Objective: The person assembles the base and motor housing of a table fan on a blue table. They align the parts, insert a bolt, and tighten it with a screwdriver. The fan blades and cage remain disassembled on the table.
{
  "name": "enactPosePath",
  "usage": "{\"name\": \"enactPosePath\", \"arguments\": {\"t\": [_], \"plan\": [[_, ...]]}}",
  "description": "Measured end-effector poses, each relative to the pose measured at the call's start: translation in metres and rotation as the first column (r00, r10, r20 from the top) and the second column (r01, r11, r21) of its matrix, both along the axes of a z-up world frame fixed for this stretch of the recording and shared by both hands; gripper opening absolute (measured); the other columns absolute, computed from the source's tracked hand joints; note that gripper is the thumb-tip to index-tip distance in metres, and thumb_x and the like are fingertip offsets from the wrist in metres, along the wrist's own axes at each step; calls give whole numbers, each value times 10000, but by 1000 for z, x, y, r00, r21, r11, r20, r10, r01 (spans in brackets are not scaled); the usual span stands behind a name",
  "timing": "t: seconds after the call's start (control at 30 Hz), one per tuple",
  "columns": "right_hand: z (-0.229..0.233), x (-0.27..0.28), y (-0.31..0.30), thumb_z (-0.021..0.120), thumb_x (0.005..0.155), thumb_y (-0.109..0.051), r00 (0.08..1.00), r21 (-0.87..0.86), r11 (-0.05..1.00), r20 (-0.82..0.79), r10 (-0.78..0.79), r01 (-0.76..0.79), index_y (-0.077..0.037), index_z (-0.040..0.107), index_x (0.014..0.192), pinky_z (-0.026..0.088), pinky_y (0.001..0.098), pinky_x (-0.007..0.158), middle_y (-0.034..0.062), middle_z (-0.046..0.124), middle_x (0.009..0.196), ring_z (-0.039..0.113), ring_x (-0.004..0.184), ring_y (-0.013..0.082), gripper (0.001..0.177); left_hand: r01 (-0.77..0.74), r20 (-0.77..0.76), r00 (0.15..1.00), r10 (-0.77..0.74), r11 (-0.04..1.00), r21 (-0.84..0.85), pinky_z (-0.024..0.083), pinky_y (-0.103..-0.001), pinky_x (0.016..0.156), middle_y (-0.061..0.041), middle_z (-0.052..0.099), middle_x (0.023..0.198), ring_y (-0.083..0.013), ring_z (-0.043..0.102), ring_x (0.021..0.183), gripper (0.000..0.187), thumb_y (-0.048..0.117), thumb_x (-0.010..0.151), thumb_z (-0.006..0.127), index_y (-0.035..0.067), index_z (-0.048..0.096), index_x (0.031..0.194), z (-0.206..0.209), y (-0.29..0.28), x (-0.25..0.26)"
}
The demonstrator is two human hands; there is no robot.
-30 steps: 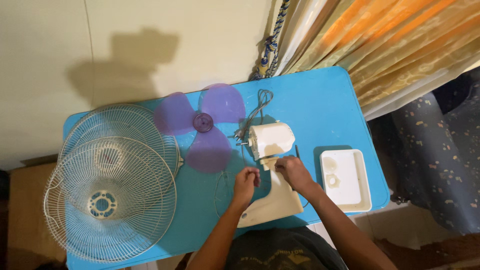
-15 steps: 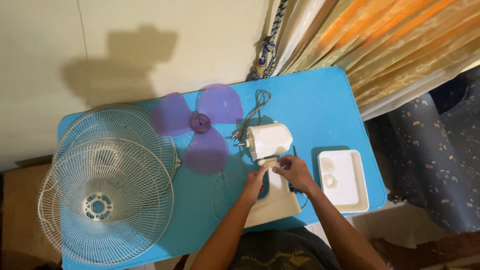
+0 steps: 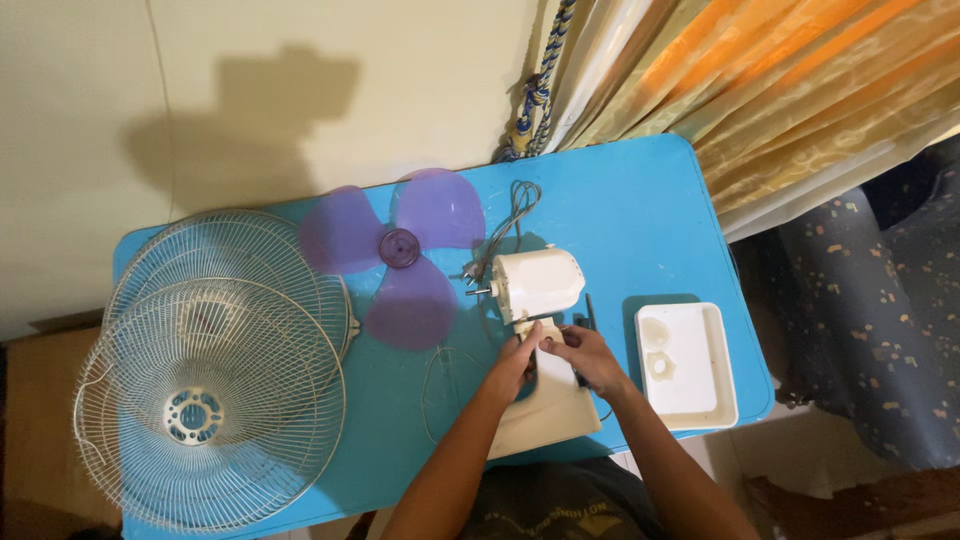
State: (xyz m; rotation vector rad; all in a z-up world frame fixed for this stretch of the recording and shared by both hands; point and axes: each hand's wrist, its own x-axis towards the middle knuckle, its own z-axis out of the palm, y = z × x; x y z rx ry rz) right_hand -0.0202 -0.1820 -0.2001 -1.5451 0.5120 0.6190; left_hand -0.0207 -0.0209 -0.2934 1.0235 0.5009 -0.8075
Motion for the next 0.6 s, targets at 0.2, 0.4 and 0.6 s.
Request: {"name": "enactPosePath", "arguments": {"t": [0.2, 0.4, 0.6], "plan": [[-6, -4, -4, 799, 845, -220, 997, 106, 993, 49, -65, 59, 125, 619, 1319, 585, 317, 744, 150, 761, 1069, 715, 881, 172, 613, -70, 102, 991, 80, 993, -100, 351, -257, 501, 33, 571, 757, -87, 490, 605, 458, 554, 1026, 606, 101, 661, 1061, -36, -7, 0], [-20, -9, -3, 807, 849, -185, 986, 126, 984, 95, -139, 126, 111, 602, 1342, 556, 306, 708, 123, 750, 1051, 667, 845, 136, 611, -164, 72, 983, 168, 984, -66, 491, -294, 583, -2, 687, 859, -126, 635, 715, 317, 376, 1014, 600, 87, 676, 1121, -60, -14, -7], [-20, -10, 0, 802, 847, -153, 982, 170, 977, 115, -151, 131, 97, 670, 1287, 573, 292, 705, 101, 765, 1019, 678, 822, 110, 523, -208, 122, 970, 211, 977, -43, 544, -304, 678, -51, 725, 933, -145, 665, 777, 340, 331, 1023, 613, 15, 696, 1116, -72, -19, -9]]}}
